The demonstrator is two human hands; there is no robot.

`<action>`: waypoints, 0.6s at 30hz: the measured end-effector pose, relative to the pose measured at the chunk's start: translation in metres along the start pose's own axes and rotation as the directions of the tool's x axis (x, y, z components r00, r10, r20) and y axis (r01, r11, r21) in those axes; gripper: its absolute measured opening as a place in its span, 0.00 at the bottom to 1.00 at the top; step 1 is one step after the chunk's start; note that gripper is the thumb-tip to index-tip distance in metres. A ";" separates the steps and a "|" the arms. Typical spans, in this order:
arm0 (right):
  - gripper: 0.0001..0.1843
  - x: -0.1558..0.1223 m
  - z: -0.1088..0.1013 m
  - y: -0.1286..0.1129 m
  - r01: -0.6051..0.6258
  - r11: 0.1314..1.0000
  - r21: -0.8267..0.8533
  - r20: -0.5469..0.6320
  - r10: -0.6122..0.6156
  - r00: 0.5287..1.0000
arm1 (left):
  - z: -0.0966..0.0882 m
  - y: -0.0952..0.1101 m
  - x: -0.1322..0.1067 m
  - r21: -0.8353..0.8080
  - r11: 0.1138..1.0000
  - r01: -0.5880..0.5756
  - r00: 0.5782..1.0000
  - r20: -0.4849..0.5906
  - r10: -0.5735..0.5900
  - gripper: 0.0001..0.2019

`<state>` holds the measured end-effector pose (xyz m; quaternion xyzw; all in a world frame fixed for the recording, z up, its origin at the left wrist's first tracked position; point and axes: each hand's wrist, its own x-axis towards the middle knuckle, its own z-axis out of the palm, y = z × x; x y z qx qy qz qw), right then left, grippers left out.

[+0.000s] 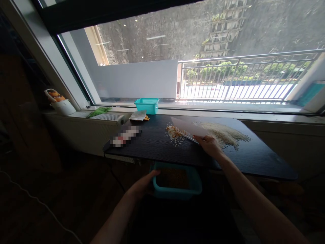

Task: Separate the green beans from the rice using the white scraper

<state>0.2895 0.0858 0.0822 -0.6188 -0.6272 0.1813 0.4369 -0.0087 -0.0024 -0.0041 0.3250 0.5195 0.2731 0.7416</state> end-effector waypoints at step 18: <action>0.27 -0.007 0.000 -0.004 0.020 0.995 0.101 0.126 -0.033 0.991 | -0.004 0.001 0.000 -0.039 0.999 -0.010 0.999 0.035 0.011 0.28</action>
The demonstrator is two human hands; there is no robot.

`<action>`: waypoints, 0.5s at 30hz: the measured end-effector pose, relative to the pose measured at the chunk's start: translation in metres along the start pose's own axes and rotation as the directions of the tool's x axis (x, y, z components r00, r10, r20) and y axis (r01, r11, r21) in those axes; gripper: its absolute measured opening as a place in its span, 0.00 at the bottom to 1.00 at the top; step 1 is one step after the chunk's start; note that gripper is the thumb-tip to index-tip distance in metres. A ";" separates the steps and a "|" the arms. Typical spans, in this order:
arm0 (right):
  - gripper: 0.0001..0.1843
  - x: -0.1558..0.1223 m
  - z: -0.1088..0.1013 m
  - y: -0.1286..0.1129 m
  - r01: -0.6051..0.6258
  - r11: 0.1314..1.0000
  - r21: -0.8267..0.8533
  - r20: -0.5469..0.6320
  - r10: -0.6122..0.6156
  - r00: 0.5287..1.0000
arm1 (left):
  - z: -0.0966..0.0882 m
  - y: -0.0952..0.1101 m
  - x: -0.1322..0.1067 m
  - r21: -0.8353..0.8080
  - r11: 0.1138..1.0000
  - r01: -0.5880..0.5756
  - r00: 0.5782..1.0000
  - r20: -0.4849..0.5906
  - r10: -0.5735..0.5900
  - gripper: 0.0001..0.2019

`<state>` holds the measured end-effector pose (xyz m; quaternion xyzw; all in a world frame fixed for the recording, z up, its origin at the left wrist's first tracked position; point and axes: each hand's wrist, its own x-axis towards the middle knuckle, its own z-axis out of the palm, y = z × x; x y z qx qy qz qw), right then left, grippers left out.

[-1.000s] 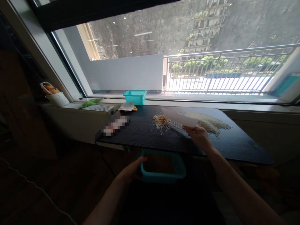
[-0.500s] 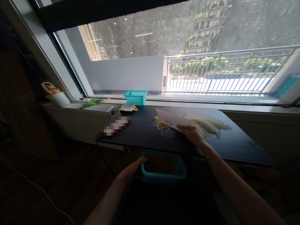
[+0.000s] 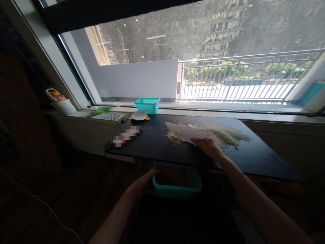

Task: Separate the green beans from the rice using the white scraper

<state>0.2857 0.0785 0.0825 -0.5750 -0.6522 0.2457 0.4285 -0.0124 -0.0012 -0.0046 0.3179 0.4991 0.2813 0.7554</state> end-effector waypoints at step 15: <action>0.21 -0.021 0.000 -0.016 -0.050 0.998 0.047 -0.004 0.050 0.999 | 0.006 0.004 0.000 -0.029 0.999 0.022 0.999 0.036 -0.021 0.25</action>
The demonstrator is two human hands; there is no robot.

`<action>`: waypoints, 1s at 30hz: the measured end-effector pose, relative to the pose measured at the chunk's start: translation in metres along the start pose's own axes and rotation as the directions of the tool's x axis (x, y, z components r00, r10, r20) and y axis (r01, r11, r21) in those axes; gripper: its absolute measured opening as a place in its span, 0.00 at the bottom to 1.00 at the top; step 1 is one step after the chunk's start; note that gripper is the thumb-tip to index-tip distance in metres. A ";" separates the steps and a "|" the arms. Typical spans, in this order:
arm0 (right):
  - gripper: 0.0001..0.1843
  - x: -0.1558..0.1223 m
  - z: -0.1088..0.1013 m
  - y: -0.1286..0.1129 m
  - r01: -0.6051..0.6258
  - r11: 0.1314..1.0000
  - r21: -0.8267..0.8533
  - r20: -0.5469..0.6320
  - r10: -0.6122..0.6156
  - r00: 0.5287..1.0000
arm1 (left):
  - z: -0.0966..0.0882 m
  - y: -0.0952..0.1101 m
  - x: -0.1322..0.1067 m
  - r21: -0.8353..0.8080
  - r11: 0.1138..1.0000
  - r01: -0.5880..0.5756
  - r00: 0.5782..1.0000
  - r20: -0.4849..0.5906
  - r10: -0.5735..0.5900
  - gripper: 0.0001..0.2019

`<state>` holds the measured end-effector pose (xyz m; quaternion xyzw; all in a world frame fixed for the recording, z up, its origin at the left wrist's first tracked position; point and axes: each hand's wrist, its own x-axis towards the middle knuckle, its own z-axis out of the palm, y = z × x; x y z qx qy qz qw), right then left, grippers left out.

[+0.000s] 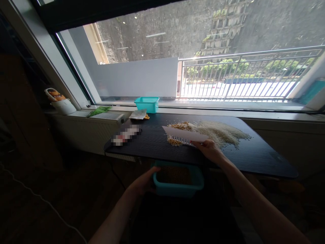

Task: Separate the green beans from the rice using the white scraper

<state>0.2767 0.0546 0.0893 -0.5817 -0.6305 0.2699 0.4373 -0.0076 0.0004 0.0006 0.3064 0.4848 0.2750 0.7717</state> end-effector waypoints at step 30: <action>0.16 -0.010 -0.015 0.024 -0.073 0.997 -0.005 -0.456 0.063 0.888 | 0.015 -0.001 0.028 0.059 0.998 -0.038 0.999 -0.023 0.039 0.29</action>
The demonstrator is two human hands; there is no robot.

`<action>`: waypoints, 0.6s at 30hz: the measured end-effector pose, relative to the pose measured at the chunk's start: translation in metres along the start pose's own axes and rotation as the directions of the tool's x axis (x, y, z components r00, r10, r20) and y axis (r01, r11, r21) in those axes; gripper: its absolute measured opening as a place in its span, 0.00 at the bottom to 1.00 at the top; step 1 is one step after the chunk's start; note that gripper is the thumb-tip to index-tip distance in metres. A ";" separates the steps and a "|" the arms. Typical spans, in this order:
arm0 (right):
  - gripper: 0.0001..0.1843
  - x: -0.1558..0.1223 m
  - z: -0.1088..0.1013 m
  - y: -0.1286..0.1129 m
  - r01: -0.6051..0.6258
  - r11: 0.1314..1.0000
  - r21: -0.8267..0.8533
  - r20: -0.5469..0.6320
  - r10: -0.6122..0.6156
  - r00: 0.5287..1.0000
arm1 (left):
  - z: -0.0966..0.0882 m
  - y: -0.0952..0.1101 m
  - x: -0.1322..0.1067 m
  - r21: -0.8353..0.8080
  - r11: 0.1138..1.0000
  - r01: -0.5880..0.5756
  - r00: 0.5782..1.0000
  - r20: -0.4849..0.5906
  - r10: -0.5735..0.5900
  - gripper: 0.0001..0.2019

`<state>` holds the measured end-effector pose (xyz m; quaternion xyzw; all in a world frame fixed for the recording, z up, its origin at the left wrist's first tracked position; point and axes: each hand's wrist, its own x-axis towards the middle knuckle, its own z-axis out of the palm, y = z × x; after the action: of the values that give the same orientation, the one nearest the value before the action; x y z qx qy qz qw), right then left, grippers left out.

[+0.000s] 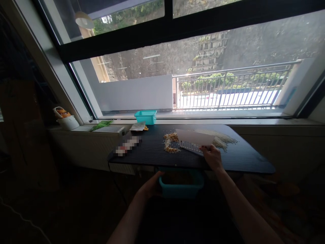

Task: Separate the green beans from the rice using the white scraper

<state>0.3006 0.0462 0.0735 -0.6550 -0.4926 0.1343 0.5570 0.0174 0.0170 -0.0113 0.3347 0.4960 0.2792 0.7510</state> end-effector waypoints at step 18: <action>0.13 -0.016 -0.005 0.001 0.002 0.993 -0.116 -0.135 -0.018 0.991 | -0.004 0.007 0.013 0.011 1.000 -0.013 1.000 0.017 0.012 0.31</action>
<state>0.2970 0.0309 0.0681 -0.6912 -0.4637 0.0577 0.5512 0.0174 0.0322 -0.0148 0.3441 0.4892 0.2785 0.7515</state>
